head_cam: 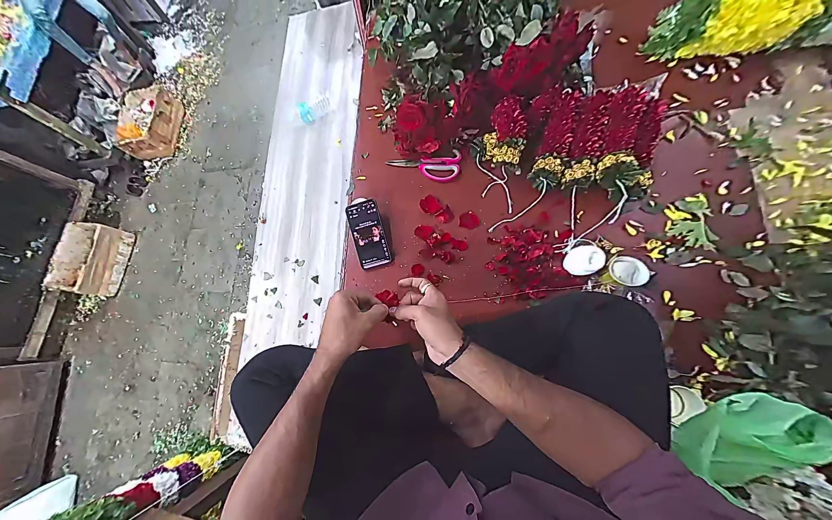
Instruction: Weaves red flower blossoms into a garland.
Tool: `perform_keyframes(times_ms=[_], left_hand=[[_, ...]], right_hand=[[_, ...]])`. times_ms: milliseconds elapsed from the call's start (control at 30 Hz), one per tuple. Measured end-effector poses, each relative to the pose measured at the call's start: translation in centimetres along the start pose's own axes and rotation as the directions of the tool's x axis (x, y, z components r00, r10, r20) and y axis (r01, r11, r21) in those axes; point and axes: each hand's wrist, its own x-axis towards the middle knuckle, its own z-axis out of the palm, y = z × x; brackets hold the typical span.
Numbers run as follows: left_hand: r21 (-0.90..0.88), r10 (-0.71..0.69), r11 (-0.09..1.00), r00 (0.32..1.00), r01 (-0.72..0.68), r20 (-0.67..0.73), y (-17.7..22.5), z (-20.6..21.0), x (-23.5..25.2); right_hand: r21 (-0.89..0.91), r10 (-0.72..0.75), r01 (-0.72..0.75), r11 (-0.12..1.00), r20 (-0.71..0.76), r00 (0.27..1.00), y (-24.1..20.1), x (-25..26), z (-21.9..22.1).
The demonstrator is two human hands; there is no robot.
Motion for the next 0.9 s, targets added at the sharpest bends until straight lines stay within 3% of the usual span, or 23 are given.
perform_keyframes(times_ms=[67, 167, 233, 300, 333, 400, 500, 600, 667, 733, 800, 833, 900], left_hand=[[0.08, -0.039, 0.996, 0.999, 0.04, -0.008, 0.3, -0.4, 0.0], [0.139, -0.091, 0.986, 0.996, 0.089, 0.003, 0.7, -1.9, 0.0], [0.118, -0.115, 0.987, 0.993, 0.112, 0.021, 0.9, -2.7, 0.0], [0.08, -0.142, 0.987, 0.989, 0.138, 0.038, 1.4, -3.4, 0.0], [0.059, -0.156, 0.986, 0.987, 0.154, 0.04, 1.6, -3.6, -0.1], [0.046, -0.191, 0.981, 0.981, 0.189, 0.032, 2.2, -4.1, -0.2], [0.048, -0.222, 0.974, 0.975, 0.222, -0.002, 3.1, -4.6, -0.6], [0.286, -0.217, 0.935, 0.976, 0.211, -0.012, 4.7, -4.5, -0.7], [0.517, -0.206, 0.846, 0.974, 0.131, 0.09, 7.1, -3.9, -1.3], [0.602, -0.181, 0.796, 0.925, -0.062, 0.335, 10.6, -3.1, -2.3], [0.42, -0.031, 0.87, 0.822, -0.258, 0.569, 13.6, -2.6, -2.7], [0.269, 0.081, 0.914, 0.785, -0.304, 0.614, 14.7, -2.3, -2.5], [0.006, 0.256, 0.95, 0.789, -0.313, 0.559, 16.2, -1.7, -1.7]], right_hand=[[-0.055, 0.01, -0.008, 0.998, 0.035, 0.999, -0.3, 0.0, -0.4], [-0.213, -0.198, 0.209, 0.954, 0.073, 0.978, -0.5, 0.9, -1.6], [-0.431, -0.345, 0.392, 0.813, 0.187, 0.92, -0.6, 1.9, -2.8], [-0.577, -0.312, 0.485, 0.657, 0.377, 0.872, -1.4, 2.4, -3.7], [-0.586, -0.261, 0.498, 0.639, 0.444, 0.857, -1.6, 2.5, -4.0], [-0.558, -0.209, 0.505, 0.658, 0.509, 0.835, -2.1, 2.7, -4.4], [-0.509, -0.271, 0.639, 0.577, 0.619, 0.737, -3.7, 2.3, -5.1], [-0.355, -0.318, 0.697, 0.623, 0.699, 0.641, -5.6, 0.5, -5.2], [-0.264, -0.395, 0.721, 0.641, 0.692, 0.604, -6.7, -0.3, -5.2], [-0.176, -0.455, 0.724, 0.667, 0.672, 0.583, -7.2, 0.1, -5.7], [-0.018, -0.452, 0.629, 0.777, 0.681, 0.576, -7.4, 1.2, -6.5], [0.068, -0.439, 0.543, 0.837, 0.676, 0.592, -7.4, 1.5, -7.0], [0.122, -0.373, 0.375, 0.919, 0.575, 0.728, -7.7, 0.7, -7.6]])
